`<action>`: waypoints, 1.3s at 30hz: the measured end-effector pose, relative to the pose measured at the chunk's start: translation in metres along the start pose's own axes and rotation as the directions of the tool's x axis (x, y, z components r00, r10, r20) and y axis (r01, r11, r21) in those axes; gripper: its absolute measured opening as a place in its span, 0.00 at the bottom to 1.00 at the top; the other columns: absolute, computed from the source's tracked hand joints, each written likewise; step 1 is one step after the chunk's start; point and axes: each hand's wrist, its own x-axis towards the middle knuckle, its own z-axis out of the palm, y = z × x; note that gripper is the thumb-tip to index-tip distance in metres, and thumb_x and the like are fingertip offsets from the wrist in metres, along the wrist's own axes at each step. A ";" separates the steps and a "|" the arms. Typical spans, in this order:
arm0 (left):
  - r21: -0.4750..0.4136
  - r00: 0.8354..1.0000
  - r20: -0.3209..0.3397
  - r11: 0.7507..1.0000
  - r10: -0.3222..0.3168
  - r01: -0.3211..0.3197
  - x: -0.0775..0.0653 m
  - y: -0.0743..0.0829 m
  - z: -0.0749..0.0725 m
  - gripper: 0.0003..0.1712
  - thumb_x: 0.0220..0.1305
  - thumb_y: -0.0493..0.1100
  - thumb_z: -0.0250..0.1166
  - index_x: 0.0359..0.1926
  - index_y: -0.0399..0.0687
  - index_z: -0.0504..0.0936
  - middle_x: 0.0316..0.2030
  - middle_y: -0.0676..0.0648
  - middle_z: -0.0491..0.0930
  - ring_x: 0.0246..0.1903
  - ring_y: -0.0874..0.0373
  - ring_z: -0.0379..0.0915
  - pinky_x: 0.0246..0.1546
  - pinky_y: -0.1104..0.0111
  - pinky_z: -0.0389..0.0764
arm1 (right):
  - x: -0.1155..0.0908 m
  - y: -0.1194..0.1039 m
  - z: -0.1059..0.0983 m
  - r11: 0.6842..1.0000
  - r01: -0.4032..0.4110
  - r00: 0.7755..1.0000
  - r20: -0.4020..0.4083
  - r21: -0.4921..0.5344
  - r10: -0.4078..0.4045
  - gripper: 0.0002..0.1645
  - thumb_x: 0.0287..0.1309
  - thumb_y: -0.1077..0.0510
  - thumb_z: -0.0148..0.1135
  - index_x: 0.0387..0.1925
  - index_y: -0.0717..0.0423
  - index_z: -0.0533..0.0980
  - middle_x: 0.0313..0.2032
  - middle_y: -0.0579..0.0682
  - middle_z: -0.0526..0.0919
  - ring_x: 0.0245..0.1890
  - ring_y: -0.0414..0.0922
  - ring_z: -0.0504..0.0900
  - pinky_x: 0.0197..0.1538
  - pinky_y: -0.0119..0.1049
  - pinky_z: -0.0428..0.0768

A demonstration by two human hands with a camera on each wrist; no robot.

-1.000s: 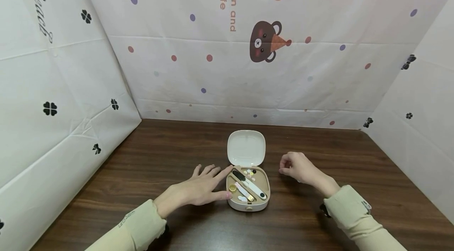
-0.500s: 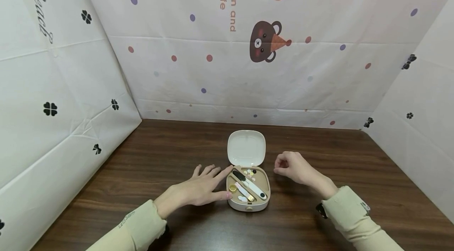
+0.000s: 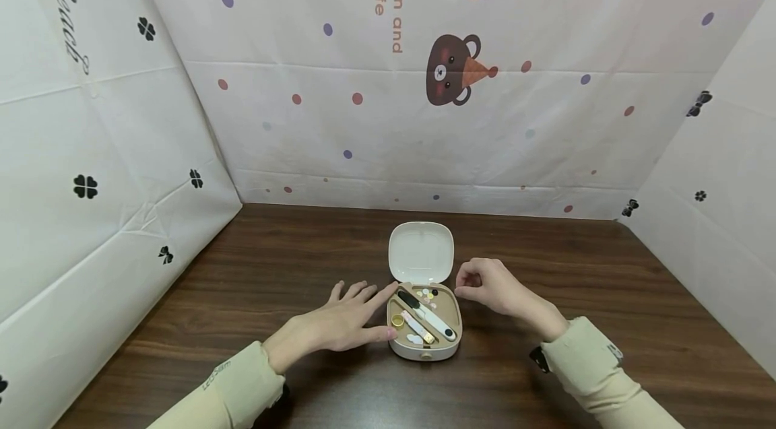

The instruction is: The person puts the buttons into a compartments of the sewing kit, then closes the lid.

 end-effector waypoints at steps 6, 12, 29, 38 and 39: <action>0.004 1.000 -0.002 1.000 -0.002 0.002 0.001 -0.001 0.000 0.48 0.62 0.77 0.42 0.77 0.66 0.42 0.72 0.41 0.60 0.73 0.42 0.48 0.68 0.35 0.45 | 0.003 -0.006 0.003 0.999 -0.002 1.000 0.022 0.032 0.001 0.09 0.48 0.62 0.71 0.21 0.50 0.78 0.20 0.40 0.74 0.21 0.30 0.67 0.28 0.26 0.69; 0.005 1.000 0.000 1.000 -0.003 0.003 0.001 -0.001 0.000 0.48 0.62 0.77 0.42 0.76 0.66 0.42 0.71 0.40 0.60 0.73 0.42 0.49 0.68 0.36 0.45 | 0.006 -0.011 0.008 0.998 -0.004 0.999 0.048 0.055 0.002 0.09 0.49 0.62 0.71 0.22 0.50 0.78 0.21 0.41 0.74 0.22 0.31 0.68 0.28 0.25 0.69; -0.002 1.000 0.001 1.000 -0.005 0.005 0.000 -0.001 -0.002 0.48 0.62 0.77 0.42 0.76 0.66 0.42 0.72 0.40 0.60 0.73 0.42 0.48 0.68 0.36 0.45 | 0.010 -0.020 0.018 0.998 -0.008 0.996 0.085 0.066 0.003 0.08 0.50 0.59 0.72 0.22 0.51 0.79 0.22 0.41 0.75 0.23 0.31 0.68 0.28 0.25 0.70; -0.002 1.000 0.009 1.000 -0.004 0.004 0.001 0.000 -0.001 0.47 0.63 0.77 0.43 0.76 0.67 0.42 0.72 0.41 0.60 0.74 0.42 0.48 0.68 0.36 0.44 | 0.013 -0.018 0.024 1.000 -0.011 0.996 0.084 0.006 0.010 0.08 0.51 0.60 0.71 0.21 0.50 0.80 0.22 0.41 0.73 0.25 0.33 0.68 0.28 0.25 0.69; -0.002 1.000 0.010 1.000 -0.005 0.005 0.000 0.000 -0.001 0.47 0.63 0.77 0.43 0.76 0.67 0.42 0.72 0.41 0.59 0.74 0.42 0.48 0.68 0.36 0.44 | 0.013 -0.018 0.024 1.000 -0.011 0.997 0.082 0.000 0.011 0.08 0.51 0.60 0.71 0.21 0.49 0.80 0.22 0.41 0.73 0.25 0.33 0.68 0.28 0.25 0.68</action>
